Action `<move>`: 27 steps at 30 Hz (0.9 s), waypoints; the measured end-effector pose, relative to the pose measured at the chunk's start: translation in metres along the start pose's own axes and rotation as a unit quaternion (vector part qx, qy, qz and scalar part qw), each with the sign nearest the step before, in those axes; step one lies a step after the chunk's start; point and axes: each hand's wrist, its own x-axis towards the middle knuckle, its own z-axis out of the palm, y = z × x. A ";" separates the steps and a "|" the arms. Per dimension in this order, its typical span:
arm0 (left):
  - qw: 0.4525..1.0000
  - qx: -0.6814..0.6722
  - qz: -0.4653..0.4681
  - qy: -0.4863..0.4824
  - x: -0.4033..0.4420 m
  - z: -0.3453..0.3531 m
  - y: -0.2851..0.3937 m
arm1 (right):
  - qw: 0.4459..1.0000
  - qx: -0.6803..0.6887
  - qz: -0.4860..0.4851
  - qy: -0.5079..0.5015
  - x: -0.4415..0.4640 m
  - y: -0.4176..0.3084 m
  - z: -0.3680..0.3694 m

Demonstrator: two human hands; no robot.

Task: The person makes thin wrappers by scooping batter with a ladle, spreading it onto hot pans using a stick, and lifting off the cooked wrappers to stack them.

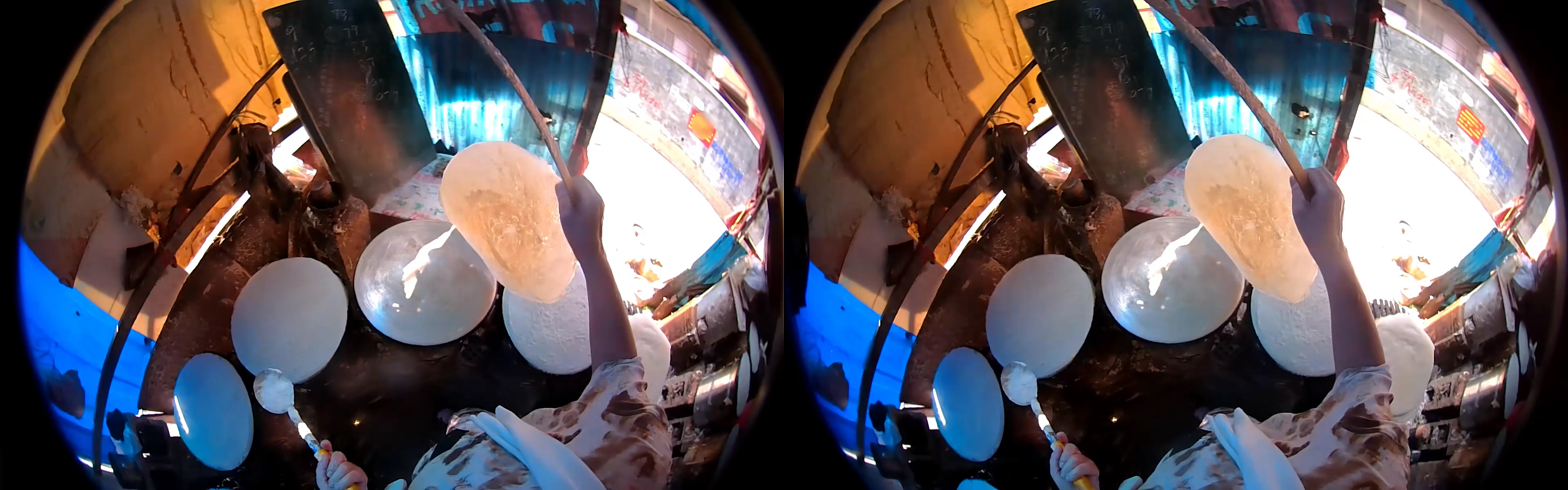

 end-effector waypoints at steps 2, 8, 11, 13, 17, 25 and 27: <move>0.999 0.021 -0.031 0.031 0.005 -0.001 -0.005 | 0.998 -0.032 0.025 -0.055 0.014 0.021 -0.023; 0.984 0.032 -0.169 0.042 0.030 -0.007 -0.033 | 0.949 -0.179 0.172 -0.196 0.014 0.051 -0.088; 0.973 0.028 -0.223 0.044 0.035 -0.013 -0.057 | 0.940 -0.193 0.233 -0.158 -0.007 0.093 -0.141; 0.966 0.040 -0.248 0.052 0.038 -0.016 -0.076 | 0.940 -0.178 0.284 -0.063 -0.023 0.130 -0.178; 0.956 0.056 -0.281 0.057 0.059 -0.040 -0.100 | 0.919 -0.016 0.348 0.186 -0.099 0.222 -0.256; 0.938 0.076 -0.323 0.098 0.089 -0.061 -0.213 | 0.683 0.084 0.529 0.497 -0.360 0.335 -0.357; 0.932 0.091 -0.334 0.111 0.094 -0.069 -0.248 | 0.660 -0.028 0.571 0.488 -0.485 0.393 -0.353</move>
